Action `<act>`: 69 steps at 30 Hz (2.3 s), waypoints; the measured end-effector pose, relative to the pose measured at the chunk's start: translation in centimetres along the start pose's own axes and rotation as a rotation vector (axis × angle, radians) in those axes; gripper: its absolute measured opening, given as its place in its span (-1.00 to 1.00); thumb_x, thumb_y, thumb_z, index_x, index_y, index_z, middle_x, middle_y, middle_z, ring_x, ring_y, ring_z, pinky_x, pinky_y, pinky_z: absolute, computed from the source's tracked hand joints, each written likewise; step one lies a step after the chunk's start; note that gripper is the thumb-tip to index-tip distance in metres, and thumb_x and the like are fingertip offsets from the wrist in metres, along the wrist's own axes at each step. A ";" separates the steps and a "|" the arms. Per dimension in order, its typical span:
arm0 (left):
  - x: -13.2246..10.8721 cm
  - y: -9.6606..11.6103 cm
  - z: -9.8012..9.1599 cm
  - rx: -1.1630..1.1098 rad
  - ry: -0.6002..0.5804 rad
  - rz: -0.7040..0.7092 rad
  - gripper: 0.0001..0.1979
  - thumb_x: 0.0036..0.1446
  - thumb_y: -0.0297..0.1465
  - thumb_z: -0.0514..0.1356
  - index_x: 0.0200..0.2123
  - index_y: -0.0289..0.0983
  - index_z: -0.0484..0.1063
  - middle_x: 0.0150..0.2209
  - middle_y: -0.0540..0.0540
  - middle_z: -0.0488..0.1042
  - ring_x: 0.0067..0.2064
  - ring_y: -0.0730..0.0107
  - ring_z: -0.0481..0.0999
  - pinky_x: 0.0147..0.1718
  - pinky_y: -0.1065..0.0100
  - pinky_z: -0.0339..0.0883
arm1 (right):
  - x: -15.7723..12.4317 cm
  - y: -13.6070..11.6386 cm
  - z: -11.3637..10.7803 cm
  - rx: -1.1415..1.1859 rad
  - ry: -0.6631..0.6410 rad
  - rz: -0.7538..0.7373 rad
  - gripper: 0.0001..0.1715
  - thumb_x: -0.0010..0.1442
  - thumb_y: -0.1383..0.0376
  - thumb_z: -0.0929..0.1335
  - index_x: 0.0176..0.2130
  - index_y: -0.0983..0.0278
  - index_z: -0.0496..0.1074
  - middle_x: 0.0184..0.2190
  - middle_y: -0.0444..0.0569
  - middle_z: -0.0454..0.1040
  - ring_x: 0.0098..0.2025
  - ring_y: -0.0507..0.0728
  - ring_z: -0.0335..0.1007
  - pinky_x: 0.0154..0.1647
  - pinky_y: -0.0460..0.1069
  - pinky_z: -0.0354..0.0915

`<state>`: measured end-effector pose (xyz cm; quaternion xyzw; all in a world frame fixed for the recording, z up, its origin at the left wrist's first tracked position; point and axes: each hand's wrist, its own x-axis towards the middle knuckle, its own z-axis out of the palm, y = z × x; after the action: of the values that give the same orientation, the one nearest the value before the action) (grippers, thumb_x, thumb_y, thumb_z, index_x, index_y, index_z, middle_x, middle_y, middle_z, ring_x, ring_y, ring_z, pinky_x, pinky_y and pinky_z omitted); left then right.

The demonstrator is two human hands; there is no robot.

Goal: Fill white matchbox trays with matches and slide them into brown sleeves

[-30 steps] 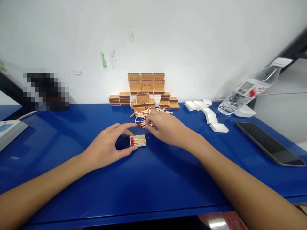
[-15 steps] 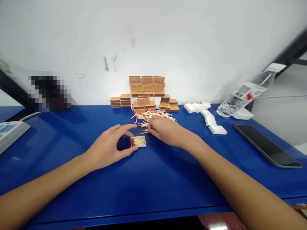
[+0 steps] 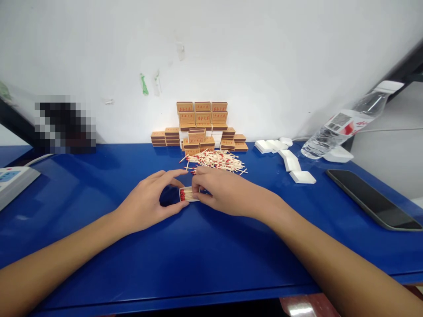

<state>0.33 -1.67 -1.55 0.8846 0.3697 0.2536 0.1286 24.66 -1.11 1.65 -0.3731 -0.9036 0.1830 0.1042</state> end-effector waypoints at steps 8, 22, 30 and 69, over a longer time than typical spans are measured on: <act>-0.1 0.0 -0.1 -0.010 0.015 0.036 -0.38 0.27 -0.32 0.36 0.33 -0.13 0.25 -0.06 -0.03 0.67 0.02 0.11 0.58 0.06 0.06 0.45 | 0.2 0.9 -1.1 -0.067 0.146 -0.001 -0.84 0.42 0.32 0.33 -0.23 0.23 0.48 -0.27 -0.03 0.49 -0.24 0.14 0.37 -0.22 0.02 0.21; -0.1 0.0 0.0 0.001 -0.001 0.035 -0.45 0.28 -0.30 0.35 0.28 -0.14 0.31 -0.07 -0.03 0.68 -0.01 0.11 0.58 0.03 0.06 0.47 | 1.2 2.8 0.5 -0.027 0.125 0.003 -0.81 0.47 0.27 0.28 -0.21 0.25 0.41 -0.19 0.04 0.46 -0.20 0.16 0.35 -0.17 0.04 0.25; -0.1 -0.3 0.0 0.006 0.025 0.010 -0.41 0.27 -0.32 0.37 0.31 -0.16 0.29 -0.07 -0.04 0.67 -0.01 0.11 0.55 0.03 0.06 0.46 | 0.8 2.3 -0.8 0.057 0.251 0.027 -0.71 0.48 0.25 0.28 0.12 0.22 0.44 -0.10 0.04 0.59 -0.17 0.17 0.45 -0.18 0.04 0.27; 0.2 -0.8 -0.5 0.030 0.156 0.024 -0.51 0.25 -0.31 0.40 0.20 -0.15 0.38 -0.08 0.01 0.69 -0.03 0.17 0.59 0.01 0.13 0.48 | 0.8 3.6 -1.8 -0.068 0.343 0.171 -0.83 0.32 0.31 0.39 -0.32 0.25 0.58 -0.39 -0.08 0.58 -0.40 0.07 0.35 -0.33 0.00 0.17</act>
<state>-0.28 -0.97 -1.39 0.8684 0.3717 0.3176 0.0828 27.01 2.30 1.88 -0.4774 -0.8433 0.0941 0.2281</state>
